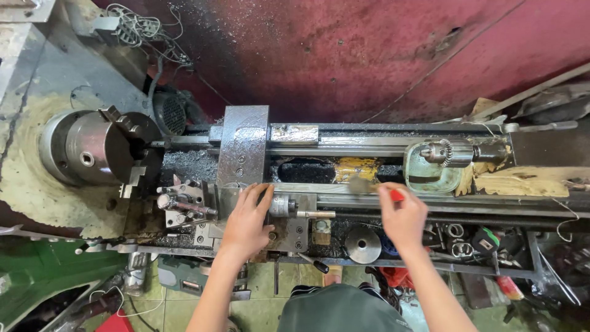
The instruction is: Brushing a metal part mounted on a lathe with a small brush
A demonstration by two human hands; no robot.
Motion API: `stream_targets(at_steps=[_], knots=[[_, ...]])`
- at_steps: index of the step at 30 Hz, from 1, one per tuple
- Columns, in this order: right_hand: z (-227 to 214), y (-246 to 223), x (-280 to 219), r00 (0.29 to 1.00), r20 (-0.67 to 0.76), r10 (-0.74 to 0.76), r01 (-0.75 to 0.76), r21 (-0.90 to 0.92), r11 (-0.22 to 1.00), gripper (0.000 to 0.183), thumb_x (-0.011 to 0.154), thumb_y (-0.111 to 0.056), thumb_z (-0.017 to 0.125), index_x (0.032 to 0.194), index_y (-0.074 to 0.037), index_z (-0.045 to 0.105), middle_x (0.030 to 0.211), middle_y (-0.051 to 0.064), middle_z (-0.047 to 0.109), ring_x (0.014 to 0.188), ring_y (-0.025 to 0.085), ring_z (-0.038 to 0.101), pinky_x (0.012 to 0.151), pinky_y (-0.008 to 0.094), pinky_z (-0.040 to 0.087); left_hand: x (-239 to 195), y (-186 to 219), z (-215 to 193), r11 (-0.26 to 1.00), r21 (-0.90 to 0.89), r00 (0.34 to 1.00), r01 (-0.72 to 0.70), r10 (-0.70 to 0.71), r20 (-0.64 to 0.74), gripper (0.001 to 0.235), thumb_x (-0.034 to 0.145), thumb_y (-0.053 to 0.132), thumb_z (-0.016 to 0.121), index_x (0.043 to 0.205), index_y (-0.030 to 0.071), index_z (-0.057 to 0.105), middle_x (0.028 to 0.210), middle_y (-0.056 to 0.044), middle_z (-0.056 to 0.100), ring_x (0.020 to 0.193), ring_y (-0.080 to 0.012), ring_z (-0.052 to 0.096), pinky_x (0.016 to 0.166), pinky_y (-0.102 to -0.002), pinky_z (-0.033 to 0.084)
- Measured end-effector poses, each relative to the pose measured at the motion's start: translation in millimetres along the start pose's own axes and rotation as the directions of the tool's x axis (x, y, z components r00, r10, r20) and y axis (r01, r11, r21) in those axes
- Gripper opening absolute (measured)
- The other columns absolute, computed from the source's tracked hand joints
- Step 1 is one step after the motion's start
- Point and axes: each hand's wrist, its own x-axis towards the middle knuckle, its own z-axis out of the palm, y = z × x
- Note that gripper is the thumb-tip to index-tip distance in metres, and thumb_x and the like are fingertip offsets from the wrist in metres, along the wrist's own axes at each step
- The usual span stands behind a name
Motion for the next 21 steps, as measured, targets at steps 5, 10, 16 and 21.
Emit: stream_targets(at_steps=[5,10,16,21], knots=[[9.7,-5.0,-18.4,0.987,0.127,0.094,-0.110,0.128,0.986,0.010,0.093,-0.026,0.076,0.088,-0.020,0.080,0.087,-0.001,0.079,0.084,0.029,0.075,0.081,0.038,0.057,0.3,0.0,-0.2,1.000,0.005,1.000,-0.008,0.008,-0.013,0.093,0.072,0.013,0.088,0.153,0.006,0.043,0.148,-0.015,0.047,0.145,-0.0391,0.037,0.120,-0.056,0.032],[-11.6,46.9,-13.7,1.000,-0.010,0.029,-0.029,-0.068,0.997,0.017,0.096,-0.026,0.079,0.091,-0.010,0.078,0.086,0.015,0.075,0.088,0.040,0.071,0.078,0.046,0.056,-0.7,-0.3,1.4,1.000,-0.010,0.999,-0.015,0.015,-0.048,0.092,0.072,0.011,0.088,0.153,0.005,0.044,0.147,-0.016,0.048,0.144,-0.0403,0.038,0.119,-0.057,0.032],[-23.9,75.8,-22.0,0.987,-0.133,-0.091,0.061,-0.214,0.975,0.003,0.102,-0.018,0.078,0.101,-0.015,0.078,0.095,0.004,0.077,0.091,0.028,0.074,0.084,0.034,0.056,0.7,-1.7,0.6,1.000,-0.012,0.999,-0.017,0.017,-0.041,0.092,0.071,0.010,0.088,0.152,0.004,0.044,0.146,-0.016,0.048,0.144,-0.0402,0.038,0.120,-0.057,0.031],[-3.6,52.8,-44.0,0.994,-0.095,-0.049,0.026,-0.235,0.972,0.006,0.099,-0.017,0.077,0.094,-0.013,0.078,0.088,0.005,0.075,0.084,0.028,0.073,0.079,0.035,0.058,-1.4,3.1,-2.4,1.000,-0.027,1.000,-0.003,0.003,-0.020,0.091,0.073,0.009,0.087,0.153,0.004,0.044,0.147,-0.016,0.047,0.145,-0.0404,0.037,0.120,-0.057,0.031]])
